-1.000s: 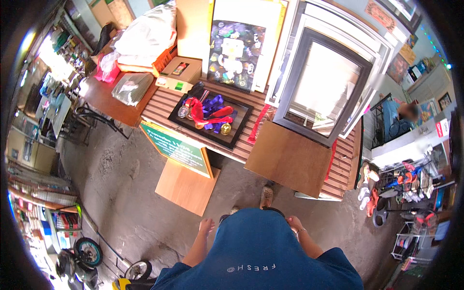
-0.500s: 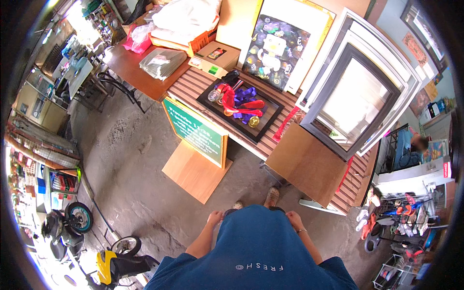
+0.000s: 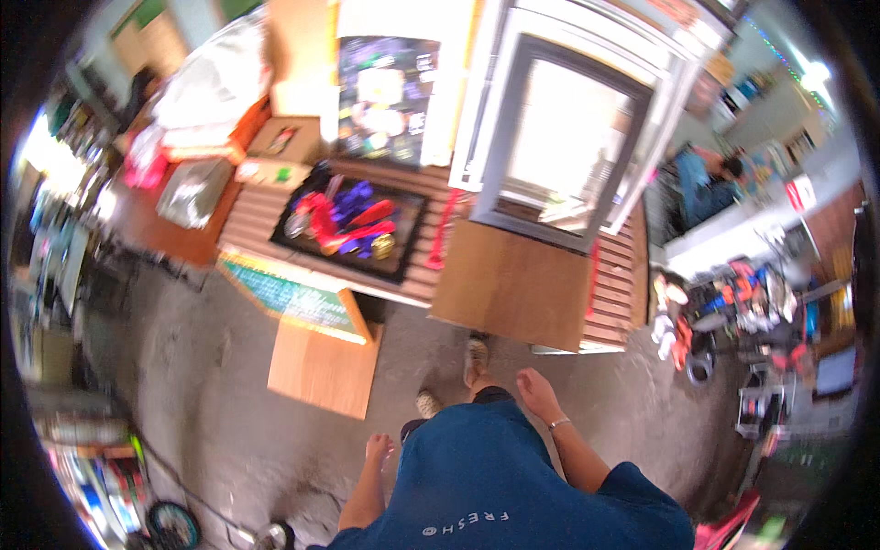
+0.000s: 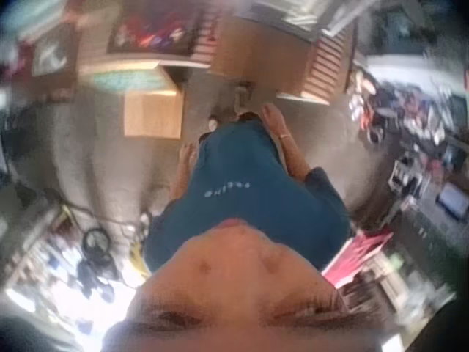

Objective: The person places a shopping bag on a shelf, walks through a cluttered art shop, and picks up a framed picture. They then move to an outdoor area, place the frame on a table, and pick up a rolled canvas and a painting, showing it to another person before placing it back down.

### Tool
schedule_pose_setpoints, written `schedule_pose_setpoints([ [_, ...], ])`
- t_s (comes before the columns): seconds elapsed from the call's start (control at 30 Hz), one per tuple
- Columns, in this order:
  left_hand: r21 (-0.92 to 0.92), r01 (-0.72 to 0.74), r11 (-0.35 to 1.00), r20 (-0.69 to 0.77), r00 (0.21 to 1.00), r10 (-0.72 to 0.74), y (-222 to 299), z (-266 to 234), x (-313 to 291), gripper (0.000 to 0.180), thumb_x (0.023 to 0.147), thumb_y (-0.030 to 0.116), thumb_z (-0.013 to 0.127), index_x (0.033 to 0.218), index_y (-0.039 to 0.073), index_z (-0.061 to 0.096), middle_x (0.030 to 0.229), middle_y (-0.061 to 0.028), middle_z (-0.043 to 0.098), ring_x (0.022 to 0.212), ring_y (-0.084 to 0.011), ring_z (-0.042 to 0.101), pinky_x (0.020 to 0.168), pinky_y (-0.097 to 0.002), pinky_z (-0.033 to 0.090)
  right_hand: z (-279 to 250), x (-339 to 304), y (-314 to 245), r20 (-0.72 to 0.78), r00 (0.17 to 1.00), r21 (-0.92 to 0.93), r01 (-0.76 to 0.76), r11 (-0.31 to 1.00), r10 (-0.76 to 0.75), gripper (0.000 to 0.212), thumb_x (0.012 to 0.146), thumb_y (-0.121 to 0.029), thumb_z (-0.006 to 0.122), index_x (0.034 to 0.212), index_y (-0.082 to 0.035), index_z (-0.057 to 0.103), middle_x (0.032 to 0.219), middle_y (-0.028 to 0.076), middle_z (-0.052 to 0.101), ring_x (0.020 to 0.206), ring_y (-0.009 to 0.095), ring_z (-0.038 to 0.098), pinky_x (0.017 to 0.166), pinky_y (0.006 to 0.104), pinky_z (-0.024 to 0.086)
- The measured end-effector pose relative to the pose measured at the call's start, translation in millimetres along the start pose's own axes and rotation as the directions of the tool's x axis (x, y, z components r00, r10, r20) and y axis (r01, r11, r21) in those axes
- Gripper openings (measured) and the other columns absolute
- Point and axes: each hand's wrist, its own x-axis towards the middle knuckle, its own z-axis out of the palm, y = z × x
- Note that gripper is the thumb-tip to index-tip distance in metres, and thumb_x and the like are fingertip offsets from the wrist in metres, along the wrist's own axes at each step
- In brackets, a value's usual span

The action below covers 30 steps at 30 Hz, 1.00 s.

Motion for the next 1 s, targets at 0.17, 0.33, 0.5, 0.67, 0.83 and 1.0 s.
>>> schedule_pose_setpoints([
  [0.17, 0.299, -0.457, 0.838, -0.049, 0.870, 0.491, 60, 43, 40, 0.022, 0.088, 0.021, 0.054, 0.094, 0.001, 0.057, 0.074, -0.0091, 0.062, 0.064, -0.0190, 0.062, 0.056, -0.0317, 0.050, -72, 73, -31, -0.403, 0.914, -0.072, 0.015, 0.997, -0.043, 0.020, 0.088, -0.012, 0.057, 0.105, -0.003, 0.051, 0.083, 0.015, 0.056, 0.076, 0.029, 0.057, 0.070, 0.0377, 0.047],
  [0.33, 0.532, -0.687, 0.495, -0.054, 0.556, 0.829, 218, 127, -22, 0.019, 0.088, 0.019, 0.054, 0.098, 0.003, 0.059, 0.081, -0.0125, 0.062, 0.077, -0.0266, 0.063, 0.069, -0.0365, 0.050, -154, 175, -23, -0.674, 0.739, 0.066, 0.048, 0.997, 0.009, 0.032, 0.087, -0.014, 0.060, 0.112, 0.000, 0.045, 0.091, 0.014, 0.052, 0.080, 0.027, 0.053, 0.074, 0.0387, 0.045],
  [0.5, 0.485, -0.850, 0.206, 0.154, 0.314, 0.937, 390, 248, -75, 0.021, 0.086, 0.014, 0.057, 0.103, 0.003, 0.057, 0.097, -0.0161, 0.061, 0.092, -0.0322, 0.059, 0.080, -0.0405, 0.048, -222, 281, 8, -0.800, 0.599, 0.044, -0.009, 0.999, 0.041, 0.054, 0.084, -0.021, 0.066, 0.122, 0.006, 0.038, 0.105, 0.019, 0.049, 0.096, 0.033, 0.050, 0.088, 0.0419, 0.040],
  [0.67, 0.470, -0.879, 0.079, 0.230, 0.208, 0.951, 536, 362, -89, 0.043, 0.084, 0.019, 0.061, 0.120, 0.003, 0.044, 0.113, -0.0160, 0.053, 0.107, -0.0337, 0.052, 0.089, -0.0418, 0.043, -242, 345, 44, -0.826, 0.564, -0.005, -0.052, 0.999, 0.025, 0.069, 0.080, -0.030, 0.072, 0.125, 0.010, 0.036, 0.112, 0.022, 0.046, 0.106, 0.036, 0.045, 0.093, 0.0466, 0.037],
  [0.83, 0.483, -0.874, -0.054, 0.214, 0.058, 0.975, 613, 413, -58, 0.059, 0.080, 0.027, 0.069, 0.121, -0.001, 0.037, 0.116, -0.0229, 0.049, 0.109, -0.0357, 0.050, 0.092, -0.0425, 0.041, -250, 367, 41, -0.791, 0.597, 0.145, -0.027, 0.989, 0.132, 0.072, 0.074, -0.030, 0.078, 0.122, 0.008, 0.039, 0.114, 0.021, 0.045, 0.107, 0.035, 0.046, 0.094, 0.0435, 0.037],
  [1.0, 0.366, -0.918, 0.152, 0.194, 0.235, 0.953, 636, 425, -26, 0.065, 0.077, 0.026, 0.074, 0.119, -0.001, 0.033, 0.110, -0.0229, 0.052, 0.104, -0.0326, 0.054, 0.089, -0.0403, 0.043, -259, 379, 50, -0.732, 0.638, 0.280, -0.038, 0.959, 0.239, 0.076, 0.068, -0.029, 0.083, 0.121, 0.005, 0.039, 0.112, 0.019, 0.047, 0.106, 0.033, 0.048, 0.091, 0.0398, 0.040],
])
